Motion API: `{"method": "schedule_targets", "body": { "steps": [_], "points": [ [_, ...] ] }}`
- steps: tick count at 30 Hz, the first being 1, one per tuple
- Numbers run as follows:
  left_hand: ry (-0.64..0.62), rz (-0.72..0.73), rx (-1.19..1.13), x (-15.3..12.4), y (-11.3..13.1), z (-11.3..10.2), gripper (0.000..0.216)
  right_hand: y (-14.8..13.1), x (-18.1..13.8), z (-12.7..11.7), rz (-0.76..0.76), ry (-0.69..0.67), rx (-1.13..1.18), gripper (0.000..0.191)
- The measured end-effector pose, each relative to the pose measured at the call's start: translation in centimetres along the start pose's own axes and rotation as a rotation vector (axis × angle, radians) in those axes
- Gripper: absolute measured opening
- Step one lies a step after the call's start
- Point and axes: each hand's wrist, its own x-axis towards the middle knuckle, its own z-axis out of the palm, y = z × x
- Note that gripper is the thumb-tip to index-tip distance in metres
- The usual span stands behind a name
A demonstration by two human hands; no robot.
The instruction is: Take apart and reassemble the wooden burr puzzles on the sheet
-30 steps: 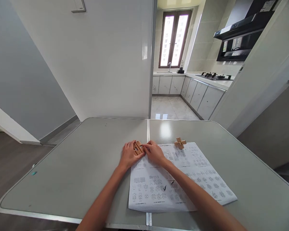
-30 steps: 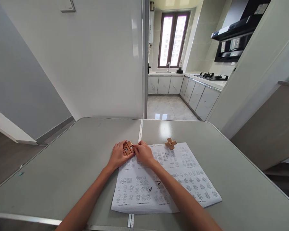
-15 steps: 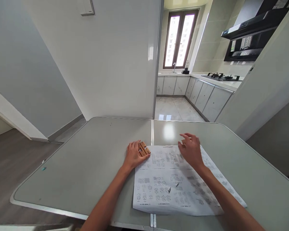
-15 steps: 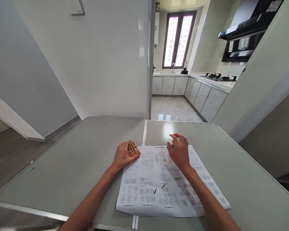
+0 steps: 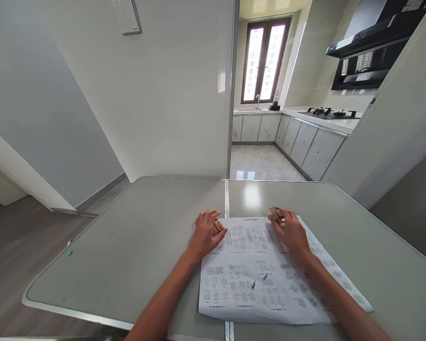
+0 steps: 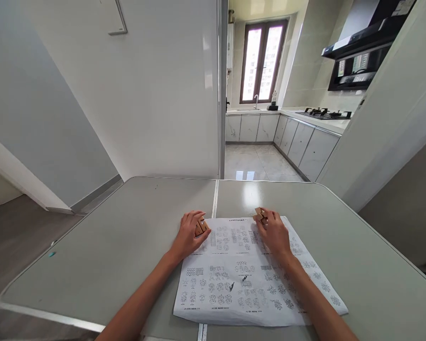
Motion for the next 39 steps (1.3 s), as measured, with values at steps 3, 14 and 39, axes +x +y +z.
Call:
{"method": "schedule_targets", "body": {
  "steps": [3, 14, 39],
  "points": [
    [-0.005, 0.007, -0.034, 0.0, 0.5, 0.0, 0.039, -1.8, 0.0, -0.4, -0.076, 0.009, 0.250, 0.049],
    [-0.193, -0.060, -0.504, 0.0, 3.8, -0.5, 0.047, -8.8, -3.2, -1.0, -0.264, -0.232, 0.656, 0.047],
    [-0.214, -0.186, -0.750, 0.2, 3.5, 0.3, 0.056, -9.9, -4.0, -0.6, -0.407, -0.191, 0.544, 0.046]
  ]
}}
